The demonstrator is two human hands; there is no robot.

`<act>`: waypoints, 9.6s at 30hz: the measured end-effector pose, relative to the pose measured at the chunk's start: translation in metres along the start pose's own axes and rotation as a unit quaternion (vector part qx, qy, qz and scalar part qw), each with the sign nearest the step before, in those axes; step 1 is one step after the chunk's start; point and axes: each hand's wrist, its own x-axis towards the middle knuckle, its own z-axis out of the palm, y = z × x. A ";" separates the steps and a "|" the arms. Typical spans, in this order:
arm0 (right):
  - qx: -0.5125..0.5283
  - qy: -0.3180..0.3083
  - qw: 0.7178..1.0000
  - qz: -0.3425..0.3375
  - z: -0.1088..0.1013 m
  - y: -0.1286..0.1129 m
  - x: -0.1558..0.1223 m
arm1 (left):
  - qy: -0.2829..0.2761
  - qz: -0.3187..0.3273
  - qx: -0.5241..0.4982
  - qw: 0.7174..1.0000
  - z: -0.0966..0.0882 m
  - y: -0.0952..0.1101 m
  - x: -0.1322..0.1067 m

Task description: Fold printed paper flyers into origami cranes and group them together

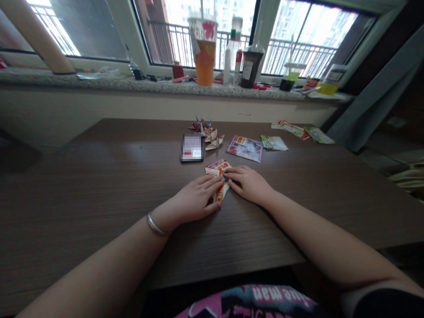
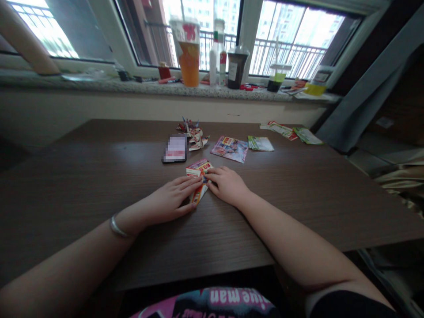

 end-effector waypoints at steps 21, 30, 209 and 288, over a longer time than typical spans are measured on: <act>0.048 -0.022 0.984 -0.169 -0.019 -0.018 -0.003 | 0.071 -0.061 0.031 0.995 -0.001 0.005 0.004; -0.019 -0.035 0.990 -0.138 -0.021 -0.023 -0.003 | 0.070 -0.059 0.027 0.995 -0.002 0.005 0.004; -0.025 0.082 0.995 -0.044 -0.026 -0.010 -0.005 | 0.116 -0.074 -0.026 0.990 -0.032 0.006 0.003; 0.069 -0.090 0.993 0.026 -0.016 0.038 -0.015 | 0.051 0.040 -0.127 0.990 -0.012 -0.012 0.000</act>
